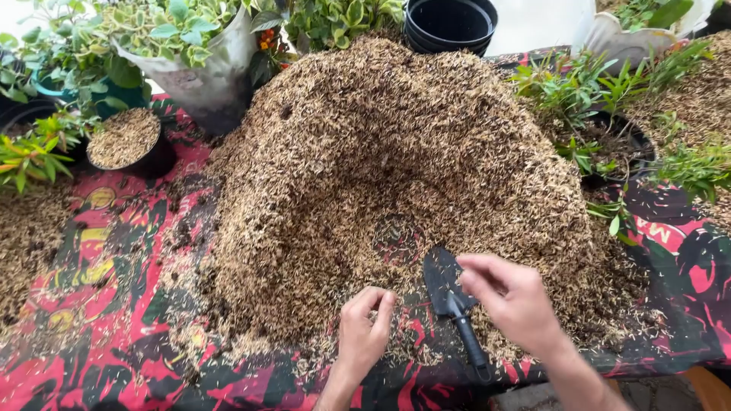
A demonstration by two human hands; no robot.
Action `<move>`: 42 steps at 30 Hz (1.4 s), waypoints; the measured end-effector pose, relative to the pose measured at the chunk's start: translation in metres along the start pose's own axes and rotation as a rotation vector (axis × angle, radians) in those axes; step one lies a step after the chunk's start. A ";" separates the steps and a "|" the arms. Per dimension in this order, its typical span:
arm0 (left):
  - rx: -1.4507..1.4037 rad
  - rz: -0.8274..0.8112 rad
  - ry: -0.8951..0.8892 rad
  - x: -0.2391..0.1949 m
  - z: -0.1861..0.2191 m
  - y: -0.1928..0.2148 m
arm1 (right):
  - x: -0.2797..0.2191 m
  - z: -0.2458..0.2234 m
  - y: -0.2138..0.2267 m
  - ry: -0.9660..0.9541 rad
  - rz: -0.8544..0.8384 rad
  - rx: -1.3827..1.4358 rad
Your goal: The person places a black pot in the center of a mound of rice husk substrate and uses a hand trowel to scoop the husks into the pot. They use the tip of the trowel to press the substrate down into the pot several times.
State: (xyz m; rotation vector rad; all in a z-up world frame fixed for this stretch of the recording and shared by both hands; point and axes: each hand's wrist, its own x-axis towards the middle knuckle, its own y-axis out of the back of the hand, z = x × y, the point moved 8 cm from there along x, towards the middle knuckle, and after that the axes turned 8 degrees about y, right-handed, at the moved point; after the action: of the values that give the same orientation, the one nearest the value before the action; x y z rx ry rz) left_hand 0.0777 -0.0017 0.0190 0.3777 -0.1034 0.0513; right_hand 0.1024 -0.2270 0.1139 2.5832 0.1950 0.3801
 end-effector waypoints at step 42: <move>-0.023 0.121 0.229 -0.005 -0.049 0.004 | 0.367 0.044 0.098 0.310 -0.084 -0.858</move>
State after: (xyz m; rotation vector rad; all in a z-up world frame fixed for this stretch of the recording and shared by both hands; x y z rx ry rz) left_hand 0.0770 0.0197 -0.0250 0.3399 0.0998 0.2120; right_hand 0.4712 -0.2552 0.2120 1.6632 0.1925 0.6606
